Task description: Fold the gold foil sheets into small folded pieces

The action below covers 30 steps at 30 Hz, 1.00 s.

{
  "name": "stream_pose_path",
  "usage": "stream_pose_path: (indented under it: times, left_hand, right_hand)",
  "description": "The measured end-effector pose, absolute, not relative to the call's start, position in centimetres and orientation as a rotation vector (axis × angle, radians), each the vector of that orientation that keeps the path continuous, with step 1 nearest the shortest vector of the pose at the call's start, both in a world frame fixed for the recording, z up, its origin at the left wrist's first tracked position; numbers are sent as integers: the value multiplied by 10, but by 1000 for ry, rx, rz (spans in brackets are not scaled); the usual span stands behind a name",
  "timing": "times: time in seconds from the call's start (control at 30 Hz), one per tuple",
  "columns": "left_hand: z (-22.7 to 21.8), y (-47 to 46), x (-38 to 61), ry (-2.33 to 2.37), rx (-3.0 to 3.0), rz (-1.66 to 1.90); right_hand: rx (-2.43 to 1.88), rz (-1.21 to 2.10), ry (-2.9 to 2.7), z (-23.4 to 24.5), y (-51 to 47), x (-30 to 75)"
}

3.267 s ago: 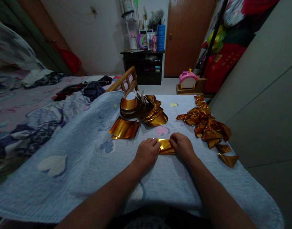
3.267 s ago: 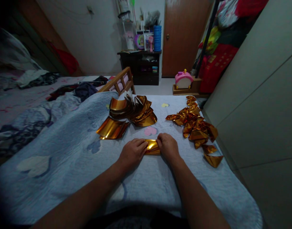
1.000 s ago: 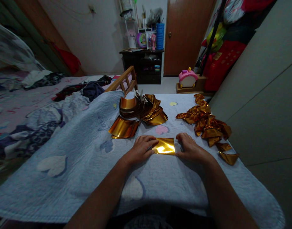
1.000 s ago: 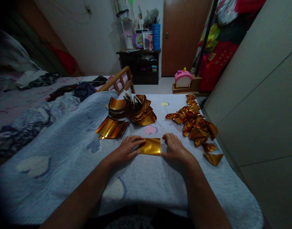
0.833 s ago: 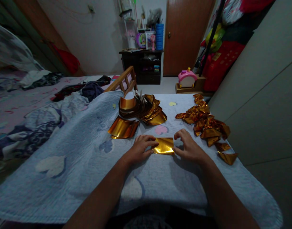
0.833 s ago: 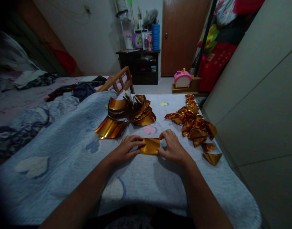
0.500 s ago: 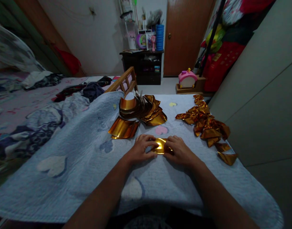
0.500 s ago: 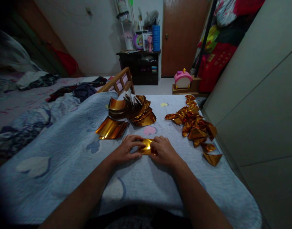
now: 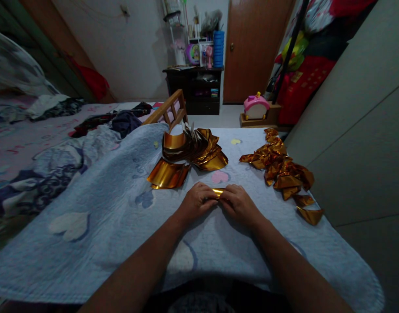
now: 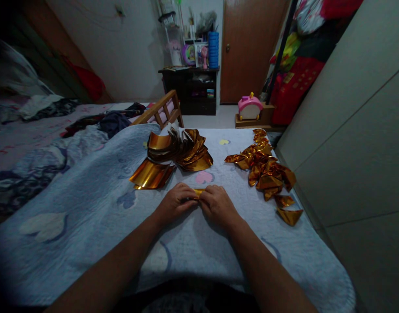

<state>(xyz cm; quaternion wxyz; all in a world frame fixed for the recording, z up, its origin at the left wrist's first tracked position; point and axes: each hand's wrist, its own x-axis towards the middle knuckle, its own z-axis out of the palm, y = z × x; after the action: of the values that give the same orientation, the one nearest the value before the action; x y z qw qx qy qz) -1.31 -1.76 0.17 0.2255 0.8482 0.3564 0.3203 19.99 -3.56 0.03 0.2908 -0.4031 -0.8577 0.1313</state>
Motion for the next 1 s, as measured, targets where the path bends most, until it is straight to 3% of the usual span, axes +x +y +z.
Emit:
stream_pose_path:
  times: [0.4,0.83,1.0]
  left_hand:
    - [7,-17,-17,1037,2046,1078]
    - [14,-14,-18,1136,1540,1129]
    - [15,-16,-15,1136,1500,1153]
  right_hand:
    - [-1070,427,-2198,8,-29,219]
    - [-1158,584,-1726,27,-29,245]
    - [-1164,922,-1680,25,-34,235]
